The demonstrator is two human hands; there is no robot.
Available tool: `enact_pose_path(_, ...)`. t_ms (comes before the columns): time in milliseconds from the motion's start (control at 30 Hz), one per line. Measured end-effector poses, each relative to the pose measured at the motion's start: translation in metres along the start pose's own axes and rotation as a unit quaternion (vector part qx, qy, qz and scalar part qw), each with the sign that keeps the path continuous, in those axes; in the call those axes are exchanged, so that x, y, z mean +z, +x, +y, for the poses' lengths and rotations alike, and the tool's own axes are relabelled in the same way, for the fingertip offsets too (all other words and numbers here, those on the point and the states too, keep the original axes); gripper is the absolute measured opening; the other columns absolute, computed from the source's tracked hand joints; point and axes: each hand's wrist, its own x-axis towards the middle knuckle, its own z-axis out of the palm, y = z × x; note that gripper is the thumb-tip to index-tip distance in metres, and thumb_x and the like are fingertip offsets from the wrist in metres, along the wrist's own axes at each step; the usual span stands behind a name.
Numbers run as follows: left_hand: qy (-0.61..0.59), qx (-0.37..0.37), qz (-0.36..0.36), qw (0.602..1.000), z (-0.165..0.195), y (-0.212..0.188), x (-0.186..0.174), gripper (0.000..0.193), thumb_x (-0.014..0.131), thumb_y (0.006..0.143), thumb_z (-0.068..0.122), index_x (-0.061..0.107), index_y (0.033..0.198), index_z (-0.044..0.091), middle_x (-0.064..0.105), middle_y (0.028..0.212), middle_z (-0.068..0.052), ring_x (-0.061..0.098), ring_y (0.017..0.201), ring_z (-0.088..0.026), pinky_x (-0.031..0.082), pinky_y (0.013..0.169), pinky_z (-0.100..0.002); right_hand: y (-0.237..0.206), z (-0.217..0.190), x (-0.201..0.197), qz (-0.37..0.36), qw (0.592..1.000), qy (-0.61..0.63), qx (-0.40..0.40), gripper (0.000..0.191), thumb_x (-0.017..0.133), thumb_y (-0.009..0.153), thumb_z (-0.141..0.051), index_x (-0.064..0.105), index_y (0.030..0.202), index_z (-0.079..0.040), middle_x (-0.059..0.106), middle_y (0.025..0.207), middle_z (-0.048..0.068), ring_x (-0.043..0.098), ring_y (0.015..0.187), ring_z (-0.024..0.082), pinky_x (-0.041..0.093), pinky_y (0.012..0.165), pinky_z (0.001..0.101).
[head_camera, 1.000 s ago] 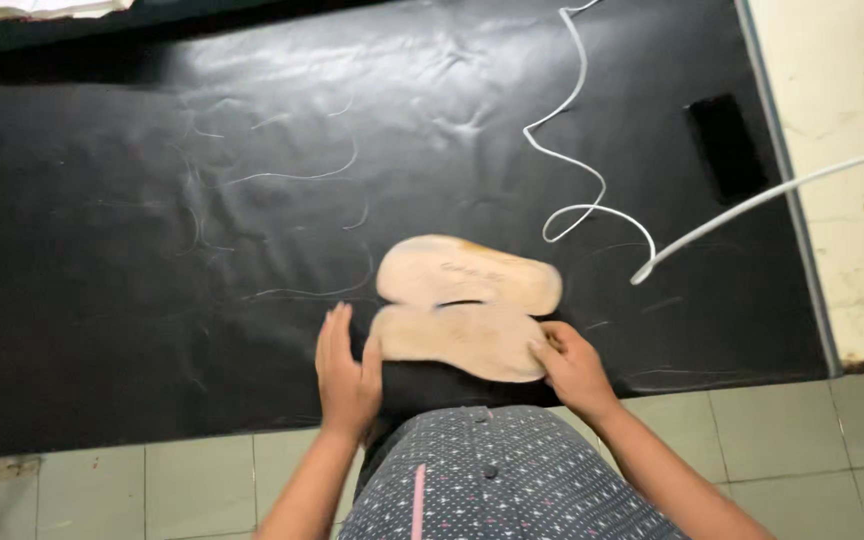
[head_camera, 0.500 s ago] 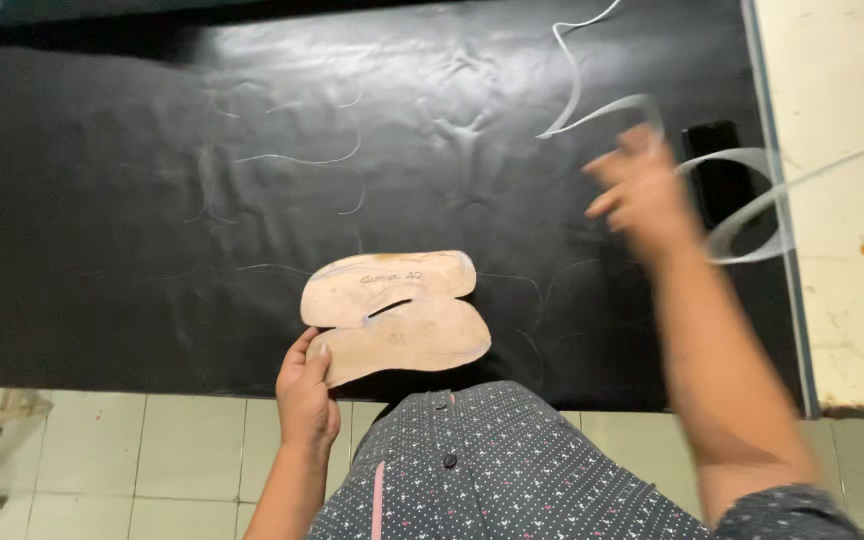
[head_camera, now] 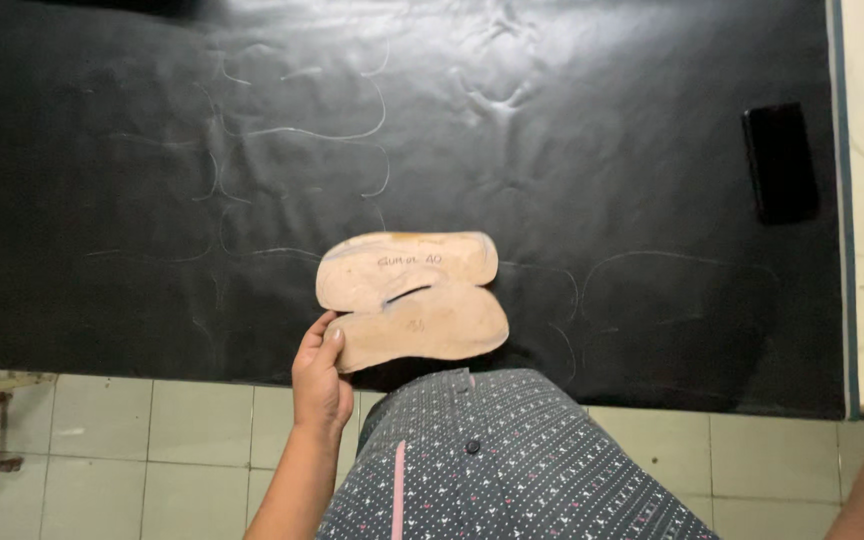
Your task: The person holds a cardboard shoe pattern labeled 'Gum ol 40' on a black sheet and traces around its edge with a pen, repositioning the pattern and pressing it flat as they draw the outline onto the material below.
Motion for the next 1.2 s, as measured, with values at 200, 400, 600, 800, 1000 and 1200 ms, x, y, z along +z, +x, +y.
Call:
enact_pose_path(200, -0.014, -0.06, -0.011, 0.998, 0.002, 0.001, 0.008, 0.037, 0.048, 0.099, 0.004, 0.053, 0.134, -0.004, 0.066, 0.123, -0.015, 0.065, 0.112, -0.023, 0.052, 0.099, -0.038, -0.03, 0.078, 0.018, -0.012, 0.993, 0.11, 0.047, 0.061, 0.037, 0.115, -0.063, 0.062, 0.115, -0.008, 0.072, 0.107, 0.009, 0.065, 0.083, 0.019, 0.04, 0.057, 0.0252)
enact_pose_path(400, 0.031, -0.058, -0.007, 0.998, 0.002, 0.012, 0.008, 0.036, 0.052, 0.097, 0.002, 0.055, 0.131, -0.005, 0.067, 0.123, -0.016, 0.066, 0.111, -0.021, 0.053, 0.098, -0.034, -0.051, 0.104, 0.076, 0.03, 0.971, 0.235, 0.02, 0.052, 0.043, 0.114, -0.059, 0.064, 0.119, -0.013, 0.068, 0.099, 0.006, 0.059, 0.08, 0.019, 0.038, 0.059, 0.0274)
enact_pose_path(600, 0.068, -0.068, 0.012, 0.995, -0.001, 0.014, 0.006, 0.031, 0.058, 0.099, 0.008, 0.059, 0.128, -0.004, 0.07, 0.115, -0.013, 0.067, 0.103, -0.018, 0.055, 0.091, -0.031, -0.054, 0.078, 0.145, 0.013, 0.944, 0.328, -0.039, 0.051, 0.046, 0.103, -0.061, 0.067, 0.124, -0.019, 0.069, 0.098, 0.007, 0.059, 0.073, 0.02, 0.038, 0.053, 0.0277)
enact_pose_path(800, 0.101, -0.078, 0.005, 0.992, -0.003, 0.013, 0.006, 0.035, 0.06, 0.097, 0.013, 0.06, 0.13, 0.001, 0.071, 0.115, -0.009, 0.069, 0.098, -0.015, 0.057, 0.082, -0.031, -0.033, 0.077, 0.221, -0.044, 0.983, 0.174, -0.024, 0.026, 0.063, 0.11, -0.029, 0.064, 0.129, -0.011, 0.069, 0.117, 0.005, 0.065, 0.079, 0.015, 0.038, 0.05, 0.0219)
enact_pose_path(1000, 0.085, -0.059, -0.005, 0.995, -0.013, 0.014, -0.004, 0.036, 0.061, 0.098, 0.013, 0.061, 0.131, -0.002, 0.071, 0.115, -0.011, 0.069, 0.096, -0.017, 0.056, 0.08, -0.032, 0.031, 0.063, 0.279, -0.029, 0.985, 0.153, -0.069, 0.028, 0.064, 0.106, -0.028, 0.062, 0.126, -0.009, 0.066, 0.112, 0.005, 0.066, 0.073, 0.015, 0.04, 0.047, 0.0215)
enact_pose_path(1200, 0.085, -0.077, -0.006, 0.993, -0.016, 0.018, -0.018, 0.039, 0.059, 0.097, 0.012, 0.059, 0.133, -0.004, 0.072, 0.116, -0.014, 0.071, 0.098, -0.02, 0.058, 0.082, -0.033, 0.17, 0.011, 0.276, 0.117, 0.944, 0.262, -0.164, 0.034, 0.069, 0.102, -0.014, 0.058, 0.133, -0.008, 0.067, 0.108, 0.009, 0.072, 0.075, 0.018, 0.043, 0.048, 0.0256)
